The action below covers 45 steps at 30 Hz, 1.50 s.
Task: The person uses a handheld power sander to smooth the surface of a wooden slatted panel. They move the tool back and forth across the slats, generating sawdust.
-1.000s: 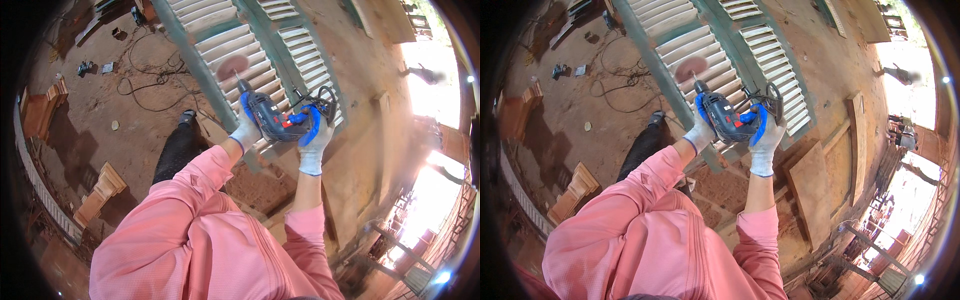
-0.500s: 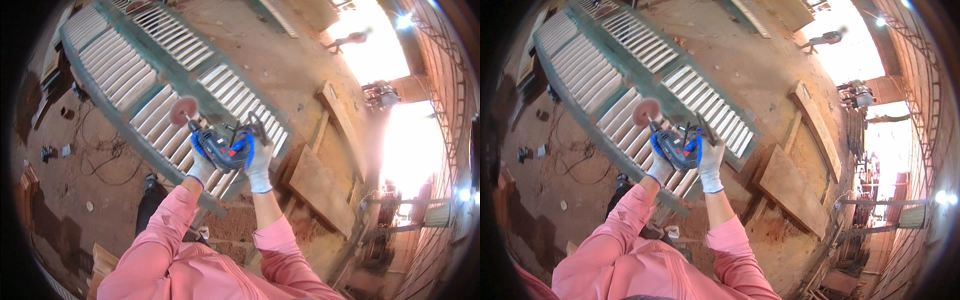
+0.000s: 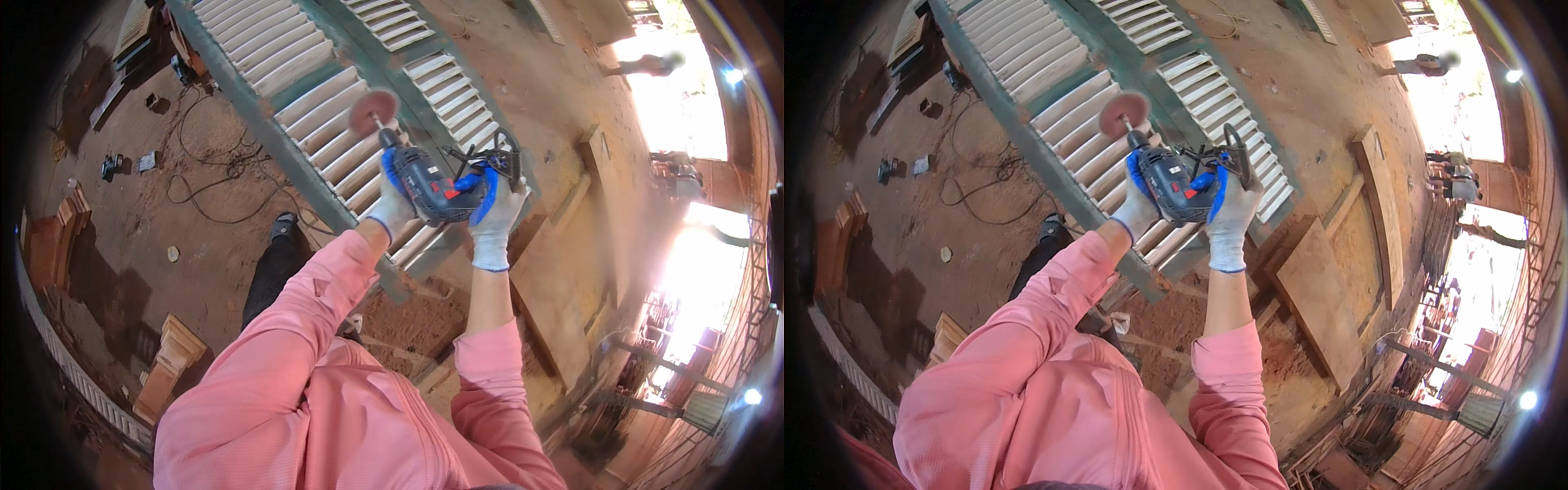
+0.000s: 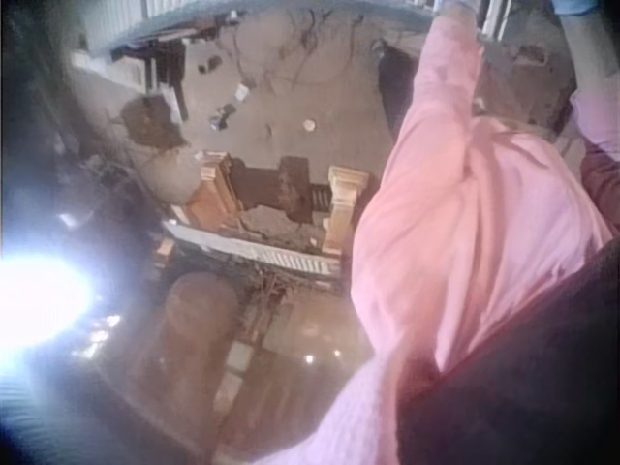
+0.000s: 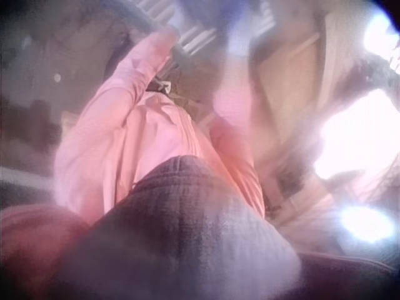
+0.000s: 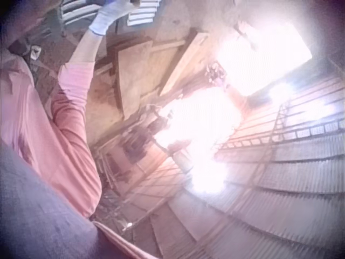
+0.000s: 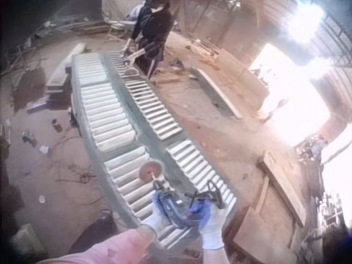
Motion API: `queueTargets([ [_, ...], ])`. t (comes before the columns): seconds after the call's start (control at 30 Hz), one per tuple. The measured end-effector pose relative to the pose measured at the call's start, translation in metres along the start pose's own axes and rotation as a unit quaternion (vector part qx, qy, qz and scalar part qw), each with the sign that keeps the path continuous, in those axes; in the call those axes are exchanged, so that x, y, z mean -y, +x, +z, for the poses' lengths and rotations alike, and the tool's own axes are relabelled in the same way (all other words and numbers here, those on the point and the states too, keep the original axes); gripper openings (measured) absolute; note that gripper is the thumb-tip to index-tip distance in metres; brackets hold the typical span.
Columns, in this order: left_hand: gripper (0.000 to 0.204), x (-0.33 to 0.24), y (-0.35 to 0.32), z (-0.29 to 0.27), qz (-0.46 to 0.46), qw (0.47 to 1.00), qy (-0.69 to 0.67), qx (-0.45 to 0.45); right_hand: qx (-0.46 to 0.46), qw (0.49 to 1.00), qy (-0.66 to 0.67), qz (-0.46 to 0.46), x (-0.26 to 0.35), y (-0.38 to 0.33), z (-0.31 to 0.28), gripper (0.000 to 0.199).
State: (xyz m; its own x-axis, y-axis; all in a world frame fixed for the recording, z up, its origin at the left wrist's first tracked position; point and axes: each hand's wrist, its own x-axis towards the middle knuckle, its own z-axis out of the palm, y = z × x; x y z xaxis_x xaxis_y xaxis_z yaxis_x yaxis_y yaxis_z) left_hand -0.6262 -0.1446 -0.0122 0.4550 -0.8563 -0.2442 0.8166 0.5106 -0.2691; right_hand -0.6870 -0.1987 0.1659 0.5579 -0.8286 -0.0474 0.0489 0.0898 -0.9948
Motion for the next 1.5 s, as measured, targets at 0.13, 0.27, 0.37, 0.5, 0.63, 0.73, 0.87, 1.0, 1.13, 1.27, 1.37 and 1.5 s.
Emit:
queueTargets([
  [0.13,0.054,-0.002,0.014,-0.005,0.007,0.999,-0.028,0.019,0.019,0.999,-0.022,-0.019,0.001,0.007,0.006,0.018],
  [0.27,0.051,0.003,0.015,-0.006,0.023,0.999,-0.042,-0.011,0.013,0.999,-0.042,-0.009,0.013,0.007,0.016,0.017],
  [0.37,0.05,0.007,0.005,-0.001,0.031,0.998,-0.06,0.006,0.044,0.998,-0.035,-0.018,0.005,0.01,0.009,0.017],
  [0.5,0.049,0.009,0.002,-0.001,0.067,0.995,-0.062,-0.024,0.06,0.996,-0.066,-0.017,0.006,0.009,0.013,0.017],
  [0.63,0.049,0.012,-0.011,0.014,0.079,0.995,-0.053,-0.042,0.048,0.997,-0.062,0.007,0.013,0.0,0.02,0.016],
  [0.73,0.054,0.01,-0.011,0.001,0.08,0.993,-0.078,0.034,0.055,0.995,-0.082,0.008,0.019,-0.003,0.029,0.016],
  [0.87,0.061,0.008,-0.004,-0.03,0.103,0.992,-0.063,0.03,0.059,0.994,-0.088,0.02,0.02,-0.006,0.034,0.016],
  [1.0,0.065,0.013,-0.019,-0.018,0.092,0.992,-0.077,-0.028,0.059,0.995,-0.081,0.027,0.021,-0.016,0.032,0.016],
  [1.13,0.068,0.01,-0.03,-0.017,0.097,0.992,-0.075,-0.018,0.073,0.993,-0.089,0.027,0.023,-0.024,0.036,0.016],
  [1.27,0.066,0.009,-0.045,-0.012,0.077,0.992,-0.096,0.001,0.075,0.992,-0.102,0.028,0.022,-0.03,0.035,0.015],
  [1.37,0.064,0.004,-0.053,-0.013,0.082,0.993,-0.088,0.007,0.086,0.992,-0.087,0.021,0.021,-0.038,0.037,0.016],
  [1.5,0.059,0.0,-0.067,-0.009,0.072,0.99,-0.115,0.045,0.071,0.99,-0.121,0.029,0.02,-0.045,0.041,0.017],
])
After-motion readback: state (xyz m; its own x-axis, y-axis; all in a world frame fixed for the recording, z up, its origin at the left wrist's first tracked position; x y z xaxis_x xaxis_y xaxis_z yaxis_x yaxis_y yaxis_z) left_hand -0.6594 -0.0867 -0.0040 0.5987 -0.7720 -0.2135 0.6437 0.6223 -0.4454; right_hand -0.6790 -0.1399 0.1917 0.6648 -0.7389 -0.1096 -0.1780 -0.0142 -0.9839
